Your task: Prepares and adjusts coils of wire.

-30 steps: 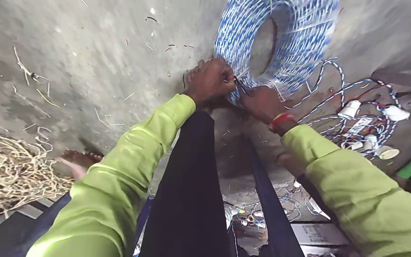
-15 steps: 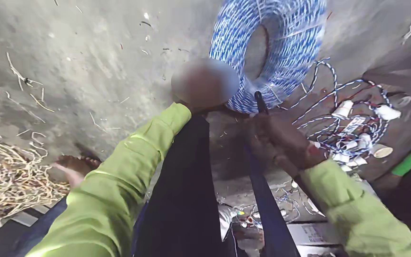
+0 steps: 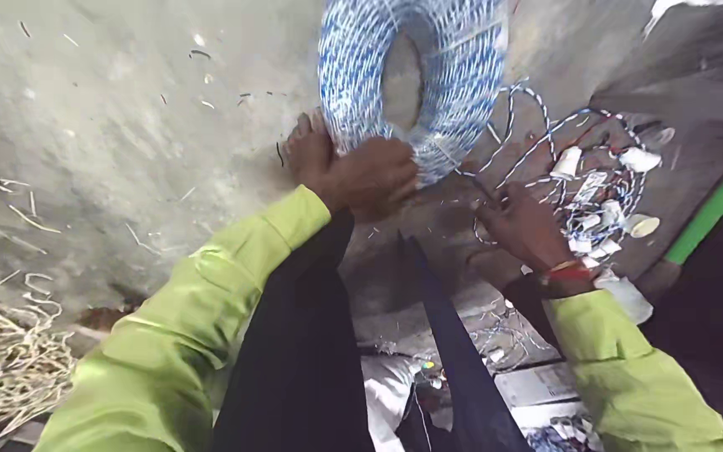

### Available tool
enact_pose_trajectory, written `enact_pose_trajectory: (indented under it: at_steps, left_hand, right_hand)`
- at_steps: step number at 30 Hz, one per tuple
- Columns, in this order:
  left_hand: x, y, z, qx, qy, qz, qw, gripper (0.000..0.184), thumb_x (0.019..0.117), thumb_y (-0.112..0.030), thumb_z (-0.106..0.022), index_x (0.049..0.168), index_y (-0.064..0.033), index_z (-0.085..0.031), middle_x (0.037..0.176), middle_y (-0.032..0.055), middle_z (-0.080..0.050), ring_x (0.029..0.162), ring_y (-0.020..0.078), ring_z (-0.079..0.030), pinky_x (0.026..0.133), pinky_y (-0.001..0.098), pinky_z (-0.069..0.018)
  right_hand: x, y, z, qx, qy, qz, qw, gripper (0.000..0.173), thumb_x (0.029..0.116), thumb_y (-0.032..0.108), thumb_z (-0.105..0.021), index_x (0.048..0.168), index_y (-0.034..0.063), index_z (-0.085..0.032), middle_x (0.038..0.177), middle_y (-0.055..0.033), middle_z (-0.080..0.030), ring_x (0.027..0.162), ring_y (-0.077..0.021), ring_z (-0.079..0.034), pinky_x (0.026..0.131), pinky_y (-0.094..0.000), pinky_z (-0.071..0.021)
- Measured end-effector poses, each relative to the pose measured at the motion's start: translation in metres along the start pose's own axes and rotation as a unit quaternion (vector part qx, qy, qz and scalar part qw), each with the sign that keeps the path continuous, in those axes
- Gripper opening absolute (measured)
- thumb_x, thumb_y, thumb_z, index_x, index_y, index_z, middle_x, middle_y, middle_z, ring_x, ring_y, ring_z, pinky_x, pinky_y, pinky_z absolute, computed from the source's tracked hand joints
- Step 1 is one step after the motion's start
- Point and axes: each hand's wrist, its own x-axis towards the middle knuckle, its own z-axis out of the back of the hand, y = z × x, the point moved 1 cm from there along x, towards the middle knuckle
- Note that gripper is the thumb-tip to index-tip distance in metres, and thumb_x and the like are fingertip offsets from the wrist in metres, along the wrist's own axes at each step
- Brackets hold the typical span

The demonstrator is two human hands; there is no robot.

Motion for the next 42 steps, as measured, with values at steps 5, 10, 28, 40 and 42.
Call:
enact_pose_trajectory:
  at_steps: [5,10,28,40,42]
  left_hand:
    - [0.056,0.004,-0.037,0.003,0.154,0.003,0.988,0.028,0.103,-0.003,-0.049,0.127,0.0021,-0.063,0.119,0.0224,-0.063,0.107,0.0415,-0.063,0.084,0.0514,-0.0533]
    - [0.077,-0.001,-0.047,0.058,0.166,-0.017,0.984,0.02,0.1017,-0.001,-0.049,0.107,0.01,-0.064,0.107,0.0242,-0.063,0.094,0.0408,-0.066,0.073,0.0484,-0.0556]
    - [0.106,-0.002,-0.036,-0.023,0.288,0.054,0.956,0.03,0.1009,-0.022,-0.06,0.098,0.0073,-0.065,0.105,0.0274,-0.063,0.1,0.0461,-0.066,0.08,0.0593,-0.0537]
    - [0.114,0.015,-0.04,-0.098,0.286,0.1,0.948,0.027,0.0933,-0.022,-0.068,0.092,0.0048,-0.069,0.096,0.0252,-0.066,0.097,0.0433,-0.065,0.086,0.0602,-0.0501]
    - [0.113,0.018,-0.041,-0.097,0.273,0.086,0.953,0.025,0.0923,-0.021,-0.069,0.089,0.0037,-0.069,0.094,0.0237,-0.066,0.093,0.0415,-0.066,0.083,0.0587,-0.0505]
  right_hand:
    - [0.015,0.008,-0.023,0.143,0.076,-0.034,0.986,0.044,0.1012,0.048,-0.06,0.127,0.0119,-0.059,0.091,-0.0148,-0.065,0.072,-0.0286,-0.063,0.061,-0.0498,-0.0523]
    - [0.012,0.029,-0.039,0.332,0.161,-0.091,0.925,0.039,0.1053,0.042,-0.055,0.128,0.01,-0.058,0.088,-0.0055,-0.067,0.072,-0.016,-0.066,0.064,-0.0348,-0.0572]
    - [0.04,0.026,-0.051,0.477,0.22,-0.171,0.834,0.044,0.1076,0.046,-0.045,0.125,0.0075,-0.058,0.096,-0.0096,-0.071,0.076,-0.0197,-0.07,0.06,-0.0337,-0.0565]
    - [0.04,0.037,-0.04,0.499,0.264,-0.217,0.797,0.038,0.1074,0.042,-0.045,0.118,0.0085,-0.058,0.093,-0.0096,-0.069,0.075,-0.0223,-0.068,0.065,-0.0392,-0.0571]
    - [0.044,0.04,-0.042,0.508,0.244,-0.22,0.796,0.04,0.1062,0.045,-0.048,0.119,0.0087,-0.058,0.092,-0.0103,-0.07,0.073,-0.022,-0.069,0.063,-0.0377,-0.0574]
